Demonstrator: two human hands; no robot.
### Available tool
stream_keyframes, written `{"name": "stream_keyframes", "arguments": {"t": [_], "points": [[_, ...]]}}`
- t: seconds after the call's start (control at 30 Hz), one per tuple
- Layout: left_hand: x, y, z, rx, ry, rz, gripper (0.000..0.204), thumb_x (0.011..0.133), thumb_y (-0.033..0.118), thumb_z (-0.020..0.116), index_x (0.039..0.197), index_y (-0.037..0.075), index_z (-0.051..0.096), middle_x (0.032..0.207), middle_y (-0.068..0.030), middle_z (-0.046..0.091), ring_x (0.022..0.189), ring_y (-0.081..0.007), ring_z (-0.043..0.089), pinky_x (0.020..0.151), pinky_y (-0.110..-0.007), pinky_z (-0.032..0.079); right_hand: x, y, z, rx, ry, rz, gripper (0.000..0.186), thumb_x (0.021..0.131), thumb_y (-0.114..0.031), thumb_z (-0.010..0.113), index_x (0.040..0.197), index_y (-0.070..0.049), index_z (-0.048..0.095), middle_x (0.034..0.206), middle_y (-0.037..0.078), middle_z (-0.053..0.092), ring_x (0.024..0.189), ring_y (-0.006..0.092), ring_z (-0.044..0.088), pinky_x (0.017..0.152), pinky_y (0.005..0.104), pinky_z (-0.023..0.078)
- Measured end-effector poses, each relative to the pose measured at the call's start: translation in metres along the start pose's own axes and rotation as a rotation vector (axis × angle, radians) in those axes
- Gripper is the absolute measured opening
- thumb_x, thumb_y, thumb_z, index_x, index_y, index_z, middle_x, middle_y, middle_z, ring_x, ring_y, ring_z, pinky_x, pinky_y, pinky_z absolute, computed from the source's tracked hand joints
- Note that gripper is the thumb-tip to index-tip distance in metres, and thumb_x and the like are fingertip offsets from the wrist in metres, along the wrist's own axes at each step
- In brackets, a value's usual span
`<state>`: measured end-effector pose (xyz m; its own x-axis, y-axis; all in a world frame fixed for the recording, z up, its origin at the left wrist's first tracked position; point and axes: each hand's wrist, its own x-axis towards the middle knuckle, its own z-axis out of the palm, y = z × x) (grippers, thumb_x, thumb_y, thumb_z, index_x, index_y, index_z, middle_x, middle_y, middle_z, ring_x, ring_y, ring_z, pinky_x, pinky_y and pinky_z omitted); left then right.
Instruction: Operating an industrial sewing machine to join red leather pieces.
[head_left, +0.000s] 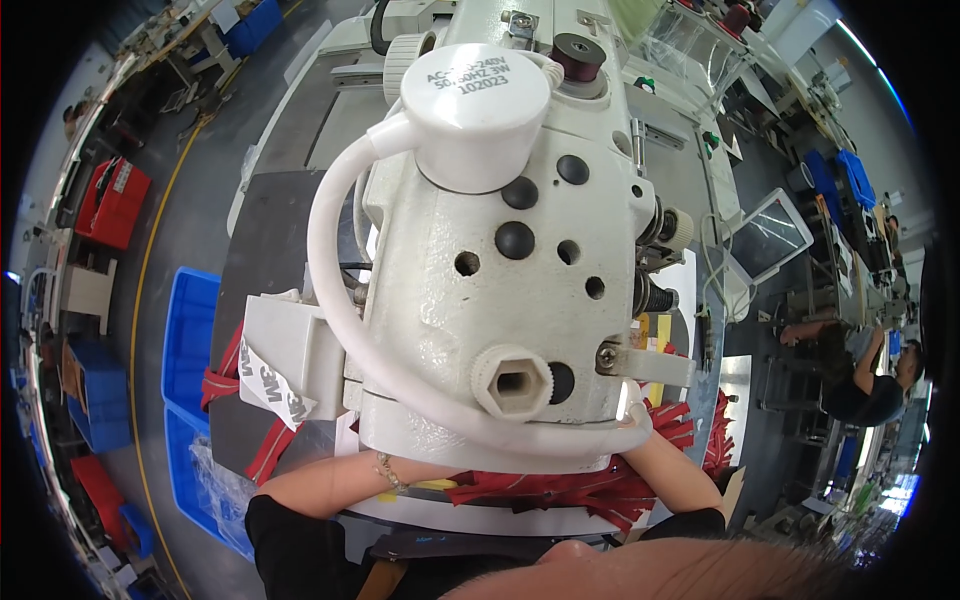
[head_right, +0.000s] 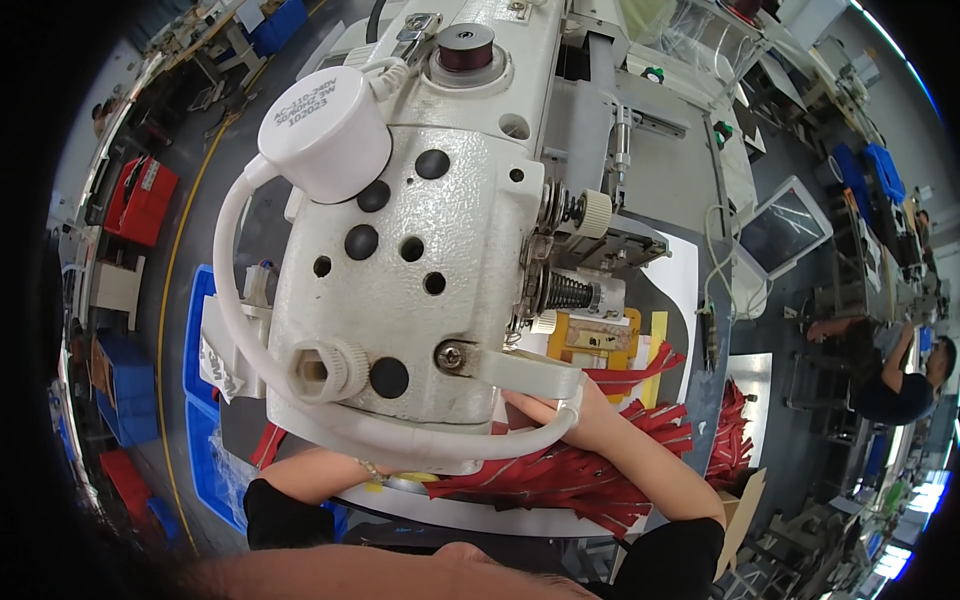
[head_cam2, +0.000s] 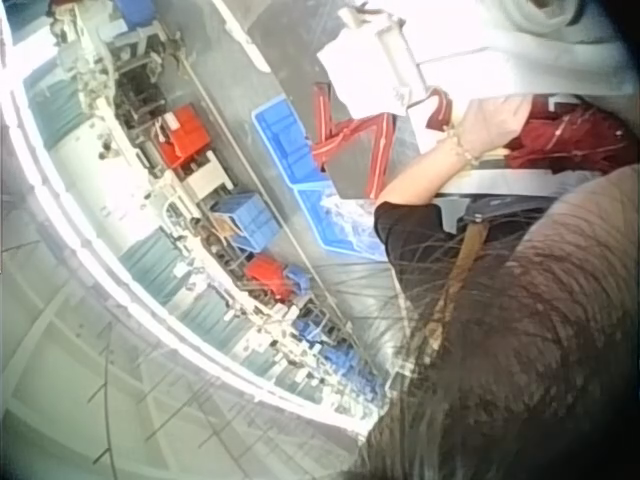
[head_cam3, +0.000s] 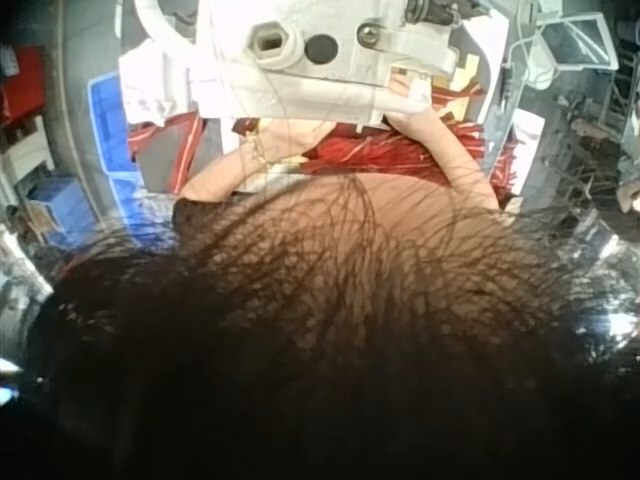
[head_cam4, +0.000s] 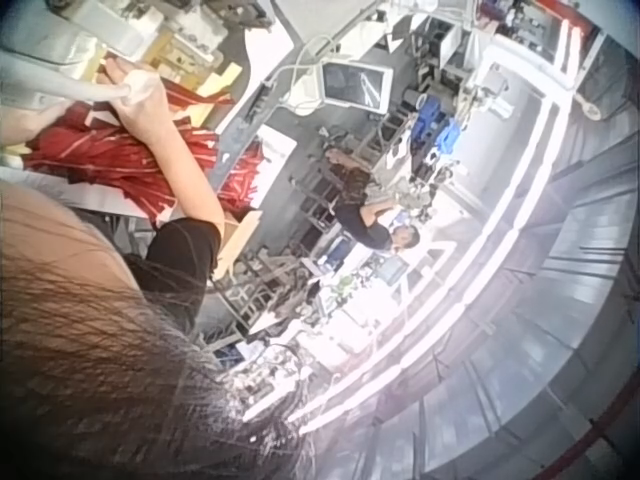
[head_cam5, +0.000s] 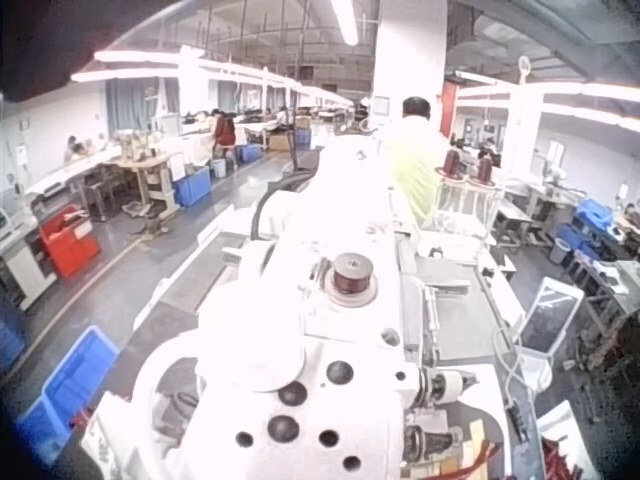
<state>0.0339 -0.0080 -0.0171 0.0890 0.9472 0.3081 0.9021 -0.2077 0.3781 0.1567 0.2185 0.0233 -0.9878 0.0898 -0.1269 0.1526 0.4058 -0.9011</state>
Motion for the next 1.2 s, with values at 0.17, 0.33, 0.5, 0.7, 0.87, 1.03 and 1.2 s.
{"name": "stream_keyframes", "arguments": {"t": [0.17,0.33,0.5,0.7,0.87,1.03,1.2], "points": [[0.001,0.000,0.001,0.000,0.008,-0.013,0.031,0.085,0.010,0.055,0.114,0.000,0.060,0.114,-0.0164,0.061,0.104,-0.0313,0.059,0.092,-0.045,0.045,-0.002,0.012,0.002,-0.682,0.121,-0.595,0.037,0.069,-0.014,0.065,0.105,-0.006,0.062,0.108,0.008,0.063,0.100,0.0294,0.061,0.081,0.0392,0.052],[0.000,0.002,0.004,-0.010,0.008,-0.027,0.032,0.085,0.010,0.055,0.115,0.001,0.059,0.115,-0.0160,0.060,0.105,-0.0312,0.059,0.093,-0.045,0.045,-0.002,0.007,0.000,-0.748,0.054,-0.608,0.036,0.070,-0.015,0.064,0.105,-0.006,0.062,0.111,0.007,0.062,0.103,0.0253,0.060,0.083,0.0389,0.051],[0.000,0.002,0.005,-0.022,0.012,-0.046,0.033,0.085,0.011,0.055,0.116,0.001,0.059,0.116,-0.0156,0.060,0.106,-0.0312,0.058,0.094,-0.045,0.044,0.005,-0.006,0.000,-0.695,0.041,-0.654,0.035,0.070,-0.015,0.062,0.105,-0.007,0.062,0.112,0.007,0.061,0.104,0.0224,0.060,0.084,0.0369,0.050],[0.000,0.002,0.004,-0.048,0.009,-0.070,0.034,0.085,0.011,0.055,0.117,0.002,0.059,0.117,-0.0151,0.059,0.107,-0.0311,0.058,0.095,-0.046,0.043,0.010,-0.013,0.000,-0.813,0.049,-0.658,0.033,0.070,-0.012,0.060,0.102,-0.006,0.062,0.111,0.007,0.061,0.104,0.0232,0.060,0.083,0.0345,0.051],[-0.003,-0.009,-0.008,-0.117,0.003,-0.167,0.034,0.085,0.011,0.055,0.118,0.002,0.058,0.117,-0.0148,0.059,0.107,-0.0310,0.057,0.096,-0.046,0.042,0.007,-0.008,0.012,-0.785,0.079,-0.633,0.032,0.069,-0.010,0.060,0.100,-0.005,0.062,0.110,0.009,0.061,0.104,0.0246,0.060,0.082,0.0356,0.052],[-0.006,-0.025,-0.022,-0.149,0.034,-0.346,0.035,0.085,0.012,0.055,0.119,0.003,0.058,0.118,-0.0144,0.059,0.108,-0.0309,0.057,0.098,-0.046,0.042,-0.003,-0.005,0.015,-0.719,0.096,-0.548,0.030,0.070,-0.011,0.062,0.098,-0.001,0.062,0.107,0.012,0.062,0.103,0.0270,0.061,0.081,0.0361,0.053],[-0.004,-0.029,-0.026,-0.157,0.061,-0.386,0.036,0.085,0.012,0.054,0.120,0.003,0.058,0.119,-0.0140,0.058,0.109,-0.0308,0.056,0.099,-0.046,0.041,-0.001,-0.004,0.018,-0.715,0.049,-0.507,0.030,0.069,-0.011,0.063,0.096,0.001,0.061,0.105,0.014,0.062,0.102,0.0283,0.061,0.080,0.0361,0.054]]}}
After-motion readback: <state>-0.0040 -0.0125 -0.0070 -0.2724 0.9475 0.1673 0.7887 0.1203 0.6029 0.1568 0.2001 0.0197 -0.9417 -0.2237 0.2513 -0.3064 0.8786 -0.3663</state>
